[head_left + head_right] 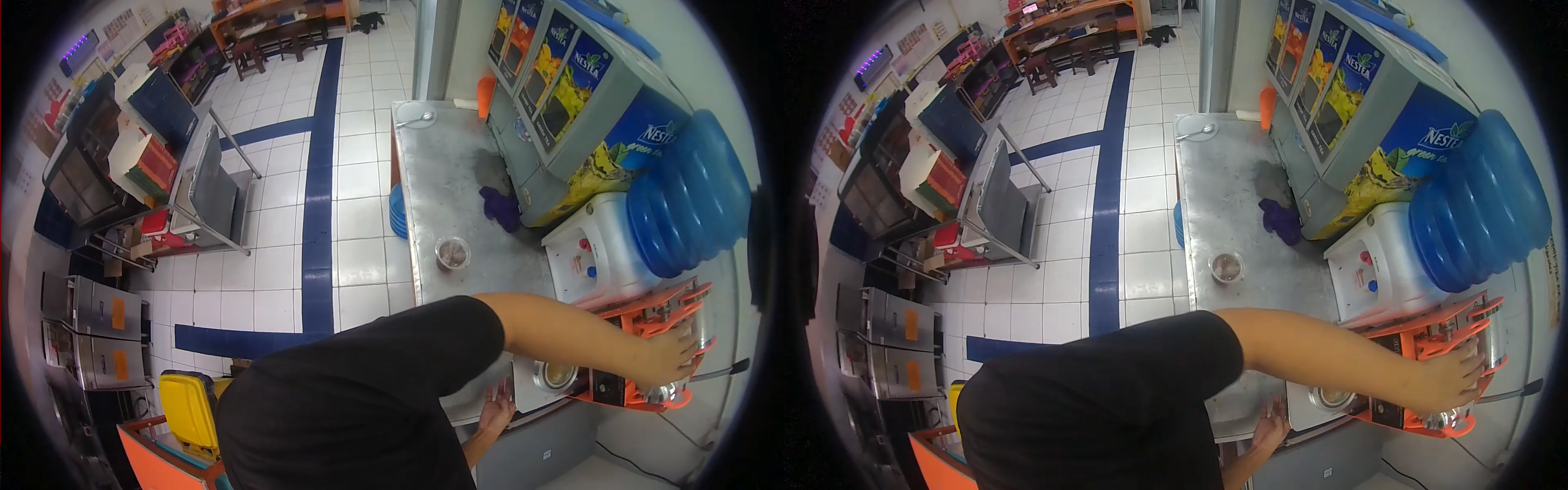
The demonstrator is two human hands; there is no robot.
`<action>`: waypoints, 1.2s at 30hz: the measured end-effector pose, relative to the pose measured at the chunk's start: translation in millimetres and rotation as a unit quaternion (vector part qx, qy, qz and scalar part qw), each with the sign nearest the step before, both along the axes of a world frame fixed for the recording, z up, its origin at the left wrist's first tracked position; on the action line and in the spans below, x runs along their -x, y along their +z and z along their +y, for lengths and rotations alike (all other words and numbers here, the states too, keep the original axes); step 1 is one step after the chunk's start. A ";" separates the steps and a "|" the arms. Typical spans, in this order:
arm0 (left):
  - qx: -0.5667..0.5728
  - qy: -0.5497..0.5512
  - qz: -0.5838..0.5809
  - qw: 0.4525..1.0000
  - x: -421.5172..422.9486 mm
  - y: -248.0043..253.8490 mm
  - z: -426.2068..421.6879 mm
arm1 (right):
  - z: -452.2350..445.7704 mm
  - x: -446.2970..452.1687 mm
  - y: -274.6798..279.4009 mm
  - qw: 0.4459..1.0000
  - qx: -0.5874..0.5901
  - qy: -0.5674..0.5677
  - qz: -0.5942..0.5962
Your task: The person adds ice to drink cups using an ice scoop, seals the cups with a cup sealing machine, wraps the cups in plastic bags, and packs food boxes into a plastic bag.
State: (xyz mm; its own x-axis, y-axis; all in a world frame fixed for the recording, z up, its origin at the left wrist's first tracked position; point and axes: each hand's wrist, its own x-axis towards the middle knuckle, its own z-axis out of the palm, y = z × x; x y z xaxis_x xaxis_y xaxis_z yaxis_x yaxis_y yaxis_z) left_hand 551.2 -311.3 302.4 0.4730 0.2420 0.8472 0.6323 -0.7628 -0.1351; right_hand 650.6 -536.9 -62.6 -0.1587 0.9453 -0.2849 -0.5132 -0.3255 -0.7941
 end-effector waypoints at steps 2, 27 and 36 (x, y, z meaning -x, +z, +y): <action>-0.077 -0.011 -0.052 0.996 6.5 -21.9 -14.5 | 7.4 -5.6 -4.2 1.000 0.005 0.013 -0.016; 0.347 -0.092 -0.211 0.909 150.4 -176.4 -121.6 | 6.8 63.6 -63.2 0.947 0.082 -0.166 -0.261; 0.477 0.390 -0.328 0.716 497.9 -236.2 -269.4 | 105.9 352.9 110.4 0.717 -0.268 0.160 -0.623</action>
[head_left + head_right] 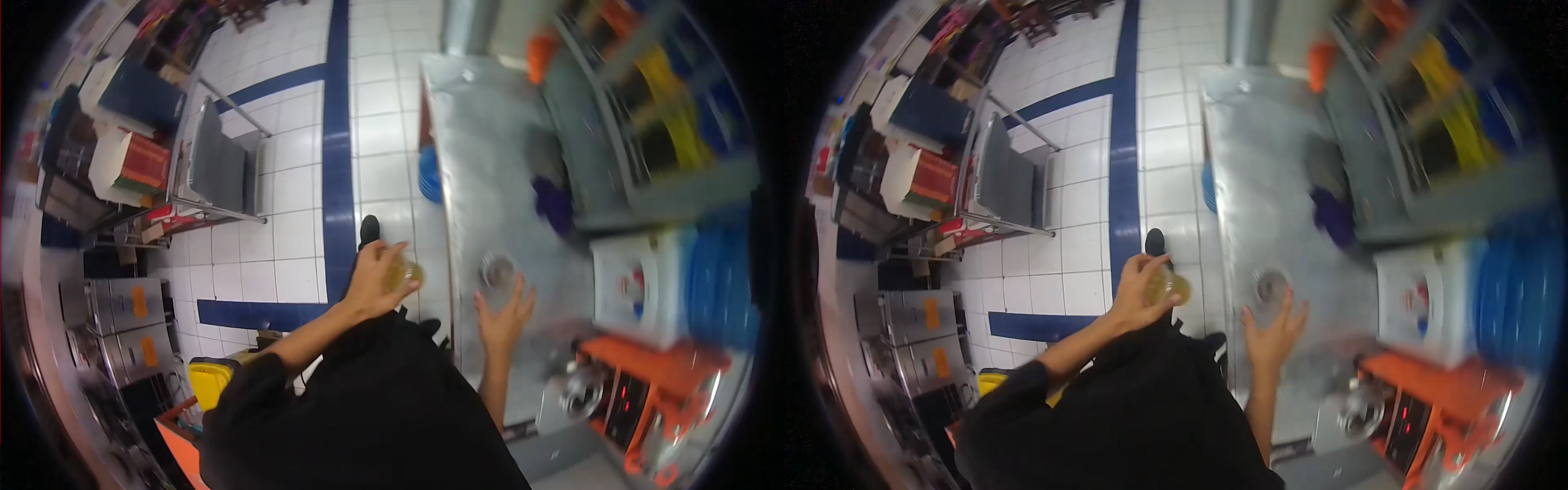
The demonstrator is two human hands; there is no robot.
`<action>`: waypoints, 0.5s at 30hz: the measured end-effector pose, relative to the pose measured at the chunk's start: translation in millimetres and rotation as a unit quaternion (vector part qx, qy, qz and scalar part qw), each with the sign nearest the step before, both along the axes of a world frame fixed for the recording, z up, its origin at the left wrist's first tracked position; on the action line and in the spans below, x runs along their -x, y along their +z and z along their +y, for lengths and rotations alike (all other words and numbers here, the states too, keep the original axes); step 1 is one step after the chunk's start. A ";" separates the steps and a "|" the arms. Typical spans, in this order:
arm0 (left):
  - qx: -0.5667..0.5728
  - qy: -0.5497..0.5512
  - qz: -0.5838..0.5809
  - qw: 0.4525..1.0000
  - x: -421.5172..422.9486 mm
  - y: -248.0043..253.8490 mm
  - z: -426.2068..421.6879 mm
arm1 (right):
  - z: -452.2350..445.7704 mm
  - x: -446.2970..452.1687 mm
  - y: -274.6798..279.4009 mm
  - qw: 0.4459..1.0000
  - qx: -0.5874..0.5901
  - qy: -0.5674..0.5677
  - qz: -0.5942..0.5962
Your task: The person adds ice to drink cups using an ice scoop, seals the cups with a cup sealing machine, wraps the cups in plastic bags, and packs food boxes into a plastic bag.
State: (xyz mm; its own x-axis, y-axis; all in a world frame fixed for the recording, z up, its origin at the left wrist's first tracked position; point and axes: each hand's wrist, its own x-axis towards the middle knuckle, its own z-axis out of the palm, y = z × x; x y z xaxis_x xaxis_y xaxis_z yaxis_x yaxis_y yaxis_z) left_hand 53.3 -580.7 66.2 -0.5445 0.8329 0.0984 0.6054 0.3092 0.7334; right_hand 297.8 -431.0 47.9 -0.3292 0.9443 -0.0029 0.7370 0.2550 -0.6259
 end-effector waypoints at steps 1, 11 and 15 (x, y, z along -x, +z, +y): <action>0.017 0.065 0.008 0.998 36.1 -23.0 -17.0 | 21.4 33.4 6.0 0.987 -0.068 0.055 -0.135; 0.170 0.350 -0.026 0.921 392.9 -93.0 -64.3 | 72.0 170.2 -5.0 0.919 0.119 0.066 -0.370; 0.213 0.256 0.020 0.943 556.3 -89.8 7.5 | 118.1 318.0 27.2 0.967 0.176 0.138 -0.123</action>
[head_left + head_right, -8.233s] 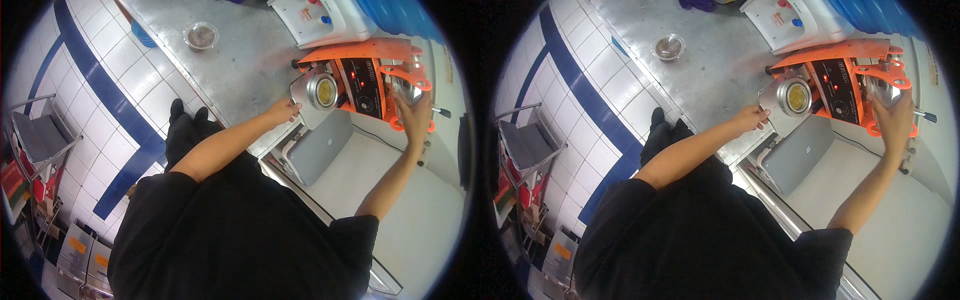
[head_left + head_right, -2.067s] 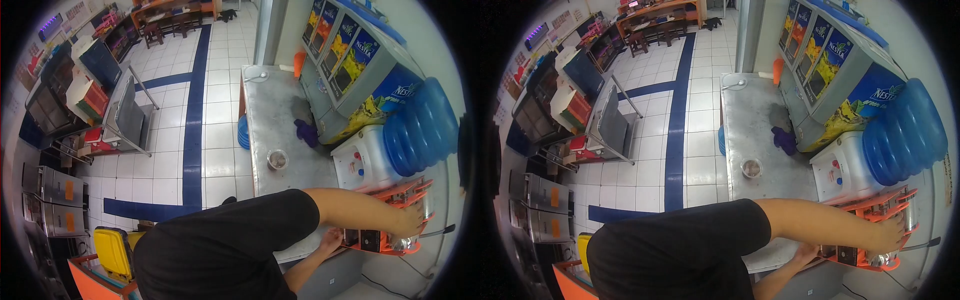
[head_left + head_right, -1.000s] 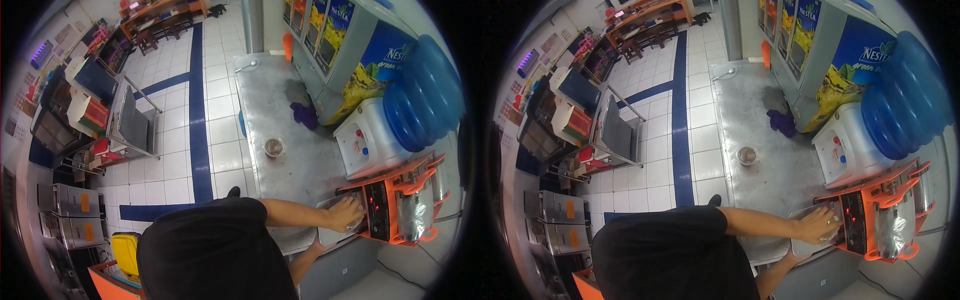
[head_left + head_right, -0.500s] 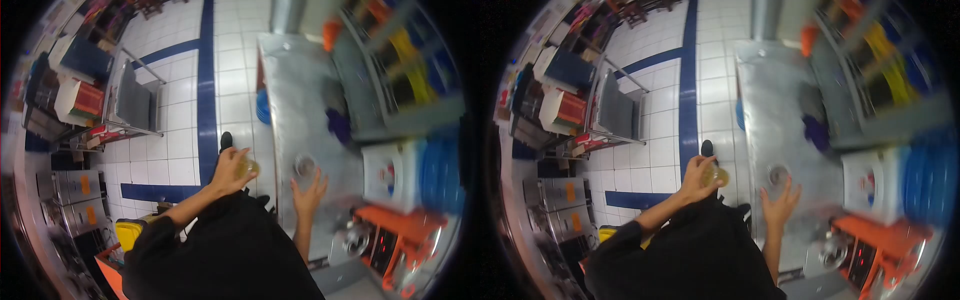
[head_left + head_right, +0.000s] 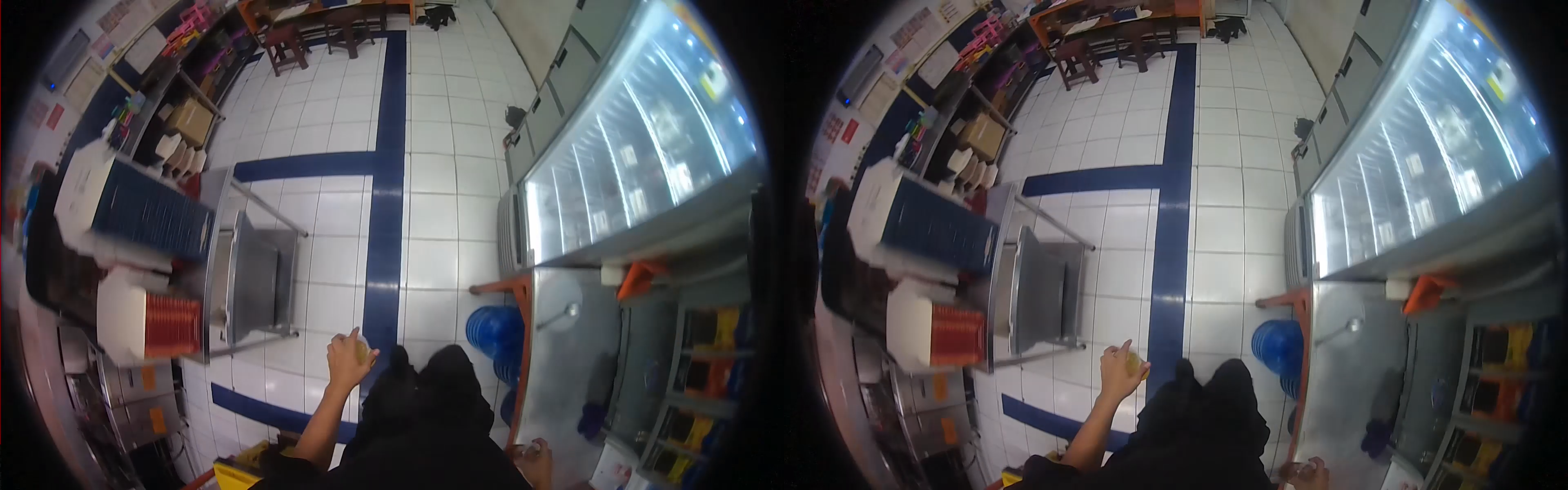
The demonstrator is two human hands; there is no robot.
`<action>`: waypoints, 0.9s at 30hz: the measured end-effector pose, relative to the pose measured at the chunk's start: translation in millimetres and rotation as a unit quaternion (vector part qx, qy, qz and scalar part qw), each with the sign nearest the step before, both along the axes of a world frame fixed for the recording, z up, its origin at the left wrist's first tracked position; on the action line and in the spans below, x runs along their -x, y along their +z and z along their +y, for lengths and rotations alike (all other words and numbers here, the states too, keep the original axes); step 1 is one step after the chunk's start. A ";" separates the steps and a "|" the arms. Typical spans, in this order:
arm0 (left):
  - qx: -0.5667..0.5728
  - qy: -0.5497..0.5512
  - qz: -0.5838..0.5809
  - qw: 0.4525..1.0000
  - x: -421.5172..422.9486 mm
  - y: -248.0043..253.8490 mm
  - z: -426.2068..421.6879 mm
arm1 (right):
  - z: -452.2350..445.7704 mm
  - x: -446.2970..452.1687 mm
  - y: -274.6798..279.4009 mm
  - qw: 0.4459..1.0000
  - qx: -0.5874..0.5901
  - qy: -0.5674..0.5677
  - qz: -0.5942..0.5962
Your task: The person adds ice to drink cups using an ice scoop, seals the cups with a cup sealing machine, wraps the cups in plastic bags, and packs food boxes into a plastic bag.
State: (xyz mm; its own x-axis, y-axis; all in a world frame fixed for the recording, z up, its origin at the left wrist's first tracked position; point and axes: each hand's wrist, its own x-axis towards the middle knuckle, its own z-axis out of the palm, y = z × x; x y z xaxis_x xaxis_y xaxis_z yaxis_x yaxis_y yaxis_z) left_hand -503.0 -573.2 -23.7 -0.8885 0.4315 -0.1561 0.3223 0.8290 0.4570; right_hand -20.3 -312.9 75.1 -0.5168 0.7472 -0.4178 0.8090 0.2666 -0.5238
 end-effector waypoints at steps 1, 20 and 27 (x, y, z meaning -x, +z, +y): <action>0.012 -0.022 -0.003 1.000 44.3 -7.8 24.2 | 18.2 45.0 -7.4 1.000 -0.001 -0.004 0.001; 0.406 0.376 -0.360 0.751 633.3 -133.0 193.7 | 699.1 1131.6 -168.5 0.989 -0.042 0.137 -0.021; 0.323 0.294 -0.470 0.767 957.1 -213.9 397.9 | 849.7 1378.7 -250.4 0.991 -0.095 0.058 0.075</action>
State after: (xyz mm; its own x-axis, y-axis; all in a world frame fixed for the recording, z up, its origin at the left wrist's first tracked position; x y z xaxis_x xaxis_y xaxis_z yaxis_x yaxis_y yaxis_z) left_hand -1460.1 -175.3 -237.6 -0.2632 -0.4383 -0.8594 -0.4148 0.8557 -0.3093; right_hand -1399.0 536.8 -175.3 -0.6501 0.7363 -0.1876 0.6836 0.4589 -0.5675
